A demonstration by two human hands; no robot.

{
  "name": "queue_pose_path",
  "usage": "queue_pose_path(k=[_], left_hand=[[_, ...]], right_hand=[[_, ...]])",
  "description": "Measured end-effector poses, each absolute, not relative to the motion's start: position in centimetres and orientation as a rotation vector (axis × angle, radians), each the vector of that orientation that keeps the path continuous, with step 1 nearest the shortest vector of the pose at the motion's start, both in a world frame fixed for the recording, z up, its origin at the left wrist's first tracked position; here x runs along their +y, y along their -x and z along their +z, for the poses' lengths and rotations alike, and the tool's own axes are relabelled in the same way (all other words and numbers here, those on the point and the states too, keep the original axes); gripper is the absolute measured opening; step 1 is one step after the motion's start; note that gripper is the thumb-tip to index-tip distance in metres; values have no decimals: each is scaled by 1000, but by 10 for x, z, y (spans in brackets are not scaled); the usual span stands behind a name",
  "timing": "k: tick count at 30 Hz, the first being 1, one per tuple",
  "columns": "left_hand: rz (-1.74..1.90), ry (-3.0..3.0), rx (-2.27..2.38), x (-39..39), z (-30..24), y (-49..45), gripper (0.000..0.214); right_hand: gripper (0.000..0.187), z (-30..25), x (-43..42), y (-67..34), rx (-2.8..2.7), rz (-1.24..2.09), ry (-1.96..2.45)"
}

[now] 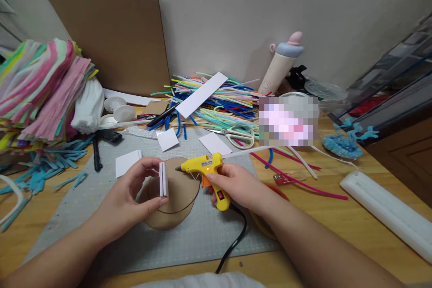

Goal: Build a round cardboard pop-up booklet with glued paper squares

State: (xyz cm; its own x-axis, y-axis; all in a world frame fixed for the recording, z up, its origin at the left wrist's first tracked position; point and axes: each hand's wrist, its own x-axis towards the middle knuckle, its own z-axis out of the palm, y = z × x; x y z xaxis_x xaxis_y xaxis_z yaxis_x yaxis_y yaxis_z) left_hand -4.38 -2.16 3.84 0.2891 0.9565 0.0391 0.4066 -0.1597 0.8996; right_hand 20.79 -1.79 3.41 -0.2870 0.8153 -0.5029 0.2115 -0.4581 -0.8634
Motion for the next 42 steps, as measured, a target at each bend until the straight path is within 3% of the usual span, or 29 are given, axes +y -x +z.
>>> queue_pose_path(k=[4, 7, 10, 13, 22, 42], left_hand=[[745, -1666, 1212, -25, 42, 42, 52], [703, -1672, 1205, -28, 40, 41, 53], [723, -1704, 1160, -29, 37, 41, 51], [739, -1783, 1116, -29, 34, 40, 53], [672, -1817, 1196, -29, 29, 43, 57], [629, -1724, 1262, -30, 26, 43, 54]], right_hand=[[40, 48, -19, -218, -1875, 1069, 1851], [36, 58, -30, -210, -2033, 765, 1689], [19, 59, -46, -192, -1999, 942, 1304], [37, 52, -59, -178, -1991, 1052, 1102], [53, 48, -62, -165, -2025, 1238, 1048], [56, 39, -64, -164, -2052, 1229, 1051]])
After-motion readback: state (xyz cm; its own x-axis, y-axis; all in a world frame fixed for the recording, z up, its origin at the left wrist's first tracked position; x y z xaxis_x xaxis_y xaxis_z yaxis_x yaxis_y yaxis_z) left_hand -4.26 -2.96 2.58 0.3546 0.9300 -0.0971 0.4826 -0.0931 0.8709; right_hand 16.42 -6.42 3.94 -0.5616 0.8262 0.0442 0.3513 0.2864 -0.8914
